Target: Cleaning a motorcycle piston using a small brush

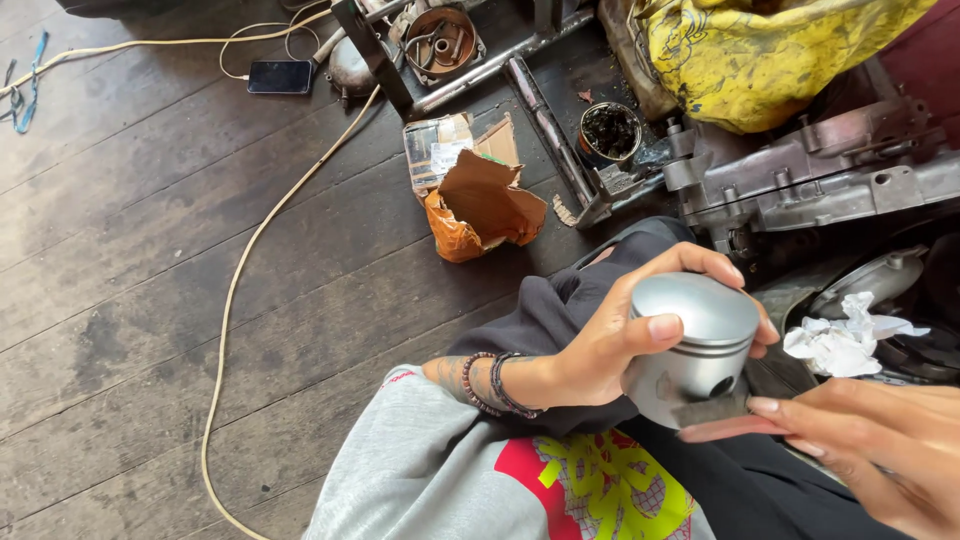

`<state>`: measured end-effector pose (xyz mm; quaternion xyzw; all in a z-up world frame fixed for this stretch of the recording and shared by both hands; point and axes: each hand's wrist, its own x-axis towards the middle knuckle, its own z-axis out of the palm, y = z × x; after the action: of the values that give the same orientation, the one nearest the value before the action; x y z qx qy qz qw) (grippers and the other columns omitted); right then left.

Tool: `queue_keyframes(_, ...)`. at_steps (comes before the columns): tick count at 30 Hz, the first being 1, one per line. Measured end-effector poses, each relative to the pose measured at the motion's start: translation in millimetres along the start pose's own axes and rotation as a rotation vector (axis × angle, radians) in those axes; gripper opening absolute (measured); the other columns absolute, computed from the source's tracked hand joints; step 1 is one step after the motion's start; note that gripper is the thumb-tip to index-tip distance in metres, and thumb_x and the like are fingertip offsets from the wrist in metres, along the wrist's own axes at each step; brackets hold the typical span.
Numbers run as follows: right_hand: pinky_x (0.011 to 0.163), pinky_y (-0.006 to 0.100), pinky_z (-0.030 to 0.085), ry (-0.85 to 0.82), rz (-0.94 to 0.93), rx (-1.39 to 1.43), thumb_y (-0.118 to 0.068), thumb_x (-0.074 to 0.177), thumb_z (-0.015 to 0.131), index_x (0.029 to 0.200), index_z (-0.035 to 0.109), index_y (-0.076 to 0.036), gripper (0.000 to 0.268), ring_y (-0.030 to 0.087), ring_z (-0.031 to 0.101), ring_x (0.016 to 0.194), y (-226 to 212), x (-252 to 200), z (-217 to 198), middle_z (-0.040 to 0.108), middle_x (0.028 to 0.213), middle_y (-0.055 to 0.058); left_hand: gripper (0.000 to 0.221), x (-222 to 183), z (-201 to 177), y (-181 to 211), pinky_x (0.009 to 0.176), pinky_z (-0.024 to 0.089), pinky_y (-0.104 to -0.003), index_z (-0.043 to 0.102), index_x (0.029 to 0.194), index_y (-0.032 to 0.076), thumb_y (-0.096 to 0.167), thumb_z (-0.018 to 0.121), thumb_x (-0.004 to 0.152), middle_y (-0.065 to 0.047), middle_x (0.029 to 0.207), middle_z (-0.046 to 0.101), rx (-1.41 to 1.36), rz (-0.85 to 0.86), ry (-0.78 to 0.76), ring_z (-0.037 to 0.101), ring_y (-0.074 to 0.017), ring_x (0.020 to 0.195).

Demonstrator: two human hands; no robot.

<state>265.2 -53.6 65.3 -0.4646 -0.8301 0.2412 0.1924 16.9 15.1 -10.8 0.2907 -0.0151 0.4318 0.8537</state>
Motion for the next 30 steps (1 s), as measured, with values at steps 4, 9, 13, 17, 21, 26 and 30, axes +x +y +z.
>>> queue_keyframes(4,0.041,0.017,0.063,0.061,0.085,0.076,-0.015,0.074,0.070,0.114,0.070,-0.020,0.041,0.004,0.076,0.044,14.9,-10.7,1.6,0.084,0.075,-0.003,0.050,-1.5,-2.6,-1.7,0.116,0.053,-0.039,0.051,0.143,0.006,0.029,0.070,0.103,-0.018,0.131,0.070,-0.007,-0.035,-0.044,0.069,-0.0239,0.124)
queue_keyframes(9,0.036,0.017,0.058,-0.064,-0.012,0.078,-0.025,0.076,0.068,0.109,0.078,-0.024,0.034,0.002,0.074,0.041,-0.7,-1.8,-1.8,0.084,0.071,-0.010,0.051,-2.3,1.4,1.4,0.112,0.054,-0.040,0.050,0.140,0.006,0.031,0.069,0.100,-0.018,0.126,0.070,0.022,0.013,-0.052,0.068,-0.0253,0.119)
queue_keyframes(13,0.052,0.011,0.076,-0.080,0.019,0.159,-0.018,0.085,0.058,0.131,0.058,-0.033,0.048,-0.002,0.092,0.066,4.4,4.0,-8.3,0.090,0.112,-0.013,0.052,-3.0,1.8,4.1,0.111,0.054,-0.039,0.050,0.141,0.007,0.033,0.068,0.100,-0.018,0.127,0.069,0.002,0.001,-0.039,0.069,-0.0247,0.120)
queue_keyframes(17,0.042,0.012,0.067,-0.110,-0.010,0.126,-0.022,0.082,0.062,0.125,0.065,-0.028,0.043,-0.002,0.082,0.052,9.0,-2.1,-6.1,0.087,0.092,-0.014,0.050,-2.7,0.7,8.3,0.108,0.053,-0.037,0.051,0.139,0.007,0.033,0.067,0.100,-0.017,0.125,0.070,-0.016,-0.017,-0.073,0.068,-0.0237,0.116)
queue_keyframes(21,0.032,0.017,0.061,-0.095,0.077,0.030,-0.020,0.069,0.074,0.118,0.074,-0.030,0.049,0.003,0.073,0.035,10.0,-2.7,-7.0,0.085,0.066,-0.011,0.051,-4.9,-1.2,9.7,0.109,0.054,-0.037,0.051,0.139,0.007,0.031,0.069,0.098,-0.017,0.125,0.071,-0.009,-0.011,-0.081,0.069,-0.0232,0.115)
queue_keyframes(26,0.036,0.017,0.058,-0.046,0.077,0.072,-0.017,0.071,0.074,0.110,0.076,-0.021,0.040,0.003,0.072,0.039,4.8,7.7,-5.4,0.085,0.069,-0.007,0.049,-3.4,-4.2,10.2,0.108,0.053,-0.038,0.052,0.139,0.007,0.030,0.069,0.099,-0.018,0.125,0.070,-0.052,-0.007,-0.053,0.068,-0.0254,0.115)
queue_keyframes(30,0.038,0.016,0.065,-0.150,-0.021,0.097,-0.026,0.072,0.075,0.111,0.077,-0.026,0.039,0.001,0.079,0.044,4.7,12.2,-7.7,0.089,0.076,-0.012,0.051,-6.8,-3.6,13.7,0.108,0.054,-0.036,0.051,0.138,0.009,0.033,0.069,0.097,-0.015,0.123,0.072,0.050,0.013,-0.091,0.069,-0.0219,0.113)
